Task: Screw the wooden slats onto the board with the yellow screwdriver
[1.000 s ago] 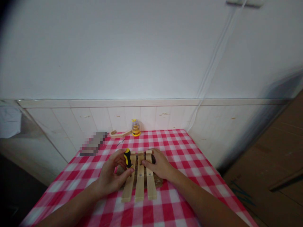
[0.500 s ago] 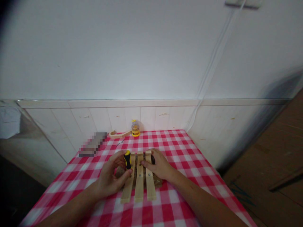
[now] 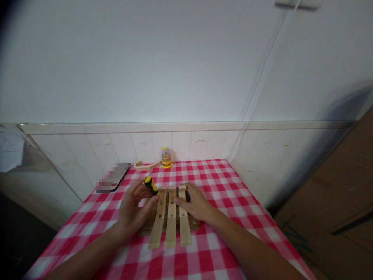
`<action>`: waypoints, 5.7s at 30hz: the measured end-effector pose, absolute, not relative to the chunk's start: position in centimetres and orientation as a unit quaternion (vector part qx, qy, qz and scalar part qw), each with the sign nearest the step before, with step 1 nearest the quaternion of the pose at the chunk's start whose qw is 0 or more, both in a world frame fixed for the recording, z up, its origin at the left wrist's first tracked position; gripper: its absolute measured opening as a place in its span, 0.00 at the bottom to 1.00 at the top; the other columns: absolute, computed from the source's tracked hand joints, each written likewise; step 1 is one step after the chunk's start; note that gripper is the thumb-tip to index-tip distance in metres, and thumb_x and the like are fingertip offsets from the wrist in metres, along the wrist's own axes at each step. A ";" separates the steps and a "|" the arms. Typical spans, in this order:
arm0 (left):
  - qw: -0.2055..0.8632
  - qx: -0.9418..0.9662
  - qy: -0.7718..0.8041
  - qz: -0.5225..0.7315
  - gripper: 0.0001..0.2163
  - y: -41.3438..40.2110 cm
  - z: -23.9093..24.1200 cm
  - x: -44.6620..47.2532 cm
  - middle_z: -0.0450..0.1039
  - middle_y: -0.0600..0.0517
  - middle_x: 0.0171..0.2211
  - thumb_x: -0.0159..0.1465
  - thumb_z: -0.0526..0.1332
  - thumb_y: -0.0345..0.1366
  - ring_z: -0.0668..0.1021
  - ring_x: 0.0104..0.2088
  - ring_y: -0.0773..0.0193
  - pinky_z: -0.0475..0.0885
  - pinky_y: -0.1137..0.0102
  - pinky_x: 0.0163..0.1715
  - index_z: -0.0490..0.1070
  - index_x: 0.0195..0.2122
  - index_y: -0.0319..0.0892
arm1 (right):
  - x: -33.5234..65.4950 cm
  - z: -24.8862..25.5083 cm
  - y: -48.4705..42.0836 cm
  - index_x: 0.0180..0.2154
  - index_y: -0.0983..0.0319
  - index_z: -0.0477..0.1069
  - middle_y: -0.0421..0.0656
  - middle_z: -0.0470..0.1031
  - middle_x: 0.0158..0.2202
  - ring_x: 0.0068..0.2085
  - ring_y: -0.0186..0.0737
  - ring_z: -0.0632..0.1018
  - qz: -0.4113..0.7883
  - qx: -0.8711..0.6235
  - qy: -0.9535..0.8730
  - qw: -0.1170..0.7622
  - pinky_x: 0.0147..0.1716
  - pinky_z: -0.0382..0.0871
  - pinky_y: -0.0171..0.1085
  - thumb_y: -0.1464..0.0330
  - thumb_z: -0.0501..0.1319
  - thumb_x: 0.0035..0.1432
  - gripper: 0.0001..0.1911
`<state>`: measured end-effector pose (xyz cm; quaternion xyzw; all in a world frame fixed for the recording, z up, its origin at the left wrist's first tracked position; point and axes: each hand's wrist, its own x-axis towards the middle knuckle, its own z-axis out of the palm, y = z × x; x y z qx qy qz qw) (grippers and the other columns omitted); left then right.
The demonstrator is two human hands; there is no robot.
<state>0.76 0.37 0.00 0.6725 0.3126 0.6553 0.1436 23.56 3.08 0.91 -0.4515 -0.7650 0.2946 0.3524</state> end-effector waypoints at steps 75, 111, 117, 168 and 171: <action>0.187 0.752 0.269 0.572 0.31 -1.1 -0.9 0.1 0.78 0.41 0.52 0.70 0.60 0.29 0.84 0.45 0.58 0.82 0.65 0.44 0.53 0.73 0.50 | 23.7 0.4 3.4 0.42 0.60 0.74 0.47 0.78 0.41 0.43 0.49 0.78 0.281 -0.447 -0.776 0.344 0.44 0.73 0.46 0.61 0.66 0.62 0.11; 0.125 0.789 0.286 0.530 0.31 -1.0 -0.4 -0.5 0.78 0.45 0.46 0.70 0.59 0.30 0.81 0.37 0.62 0.79 0.68 0.37 0.51 0.73 0.48 | 23.6 1.0 3.2 0.42 0.60 0.74 0.45 0.79 0.41 0.42 0.46 0.78 0.289 -0.445 -0.775 0.343 0.43 0.73 0.43 0.61 0.67 0.63 0.09; 0.172 0.719 0.284 0.610 0.31 -0.2 -0.9 0.3 0.76 0.44 0.51 0.72 0.58 0.28 0.82 0.47 0.62 0.80 0.66 0.47 0.49 0.73 0.51 | 23.7 0.8 3.2 0.40 0.59 0.74 0.45 0.78 0.40 0.42 0.47 0.78 0.273 -0.452 -0.778 0.341 0.43 0.73 0.44 0.62 0.67 0.62 0.09; 0.288 0.731 0.344 0.514 0.15 0.0 -0.4 0.3 0.79 0.41 0.55 0.74 0.57 0.34 0.82 0.55 0.55 0.79 0.61 0.55 0.66 0.61 0.44 | 23.7 0.5 3.3 0.44 0.61 0.74 0.47 0.78 0.44 0.45 0.50 0.79 0.287 -0.448 -0.773 0.345 0.47 0.73 0.47 0.62 0.66 0.62 0.11; 0.283 0.717 0.329 0.546 0.19 0.0 -0.7 0.3 0.79 0.42 0.54 0.73 0.57 0.32 0.82 0.55 0.56 0.79 0.62 0.54 0.62 0.65 0.46 | 23.7 0.4 3.3 0.44 0.61 0.73 0.48 0.78 0.43 0.45 0.50 0.78 0.288 -0.448 -0.772 0.348 0.46 0.73 0.47 0.61 0.66 0.63 0.12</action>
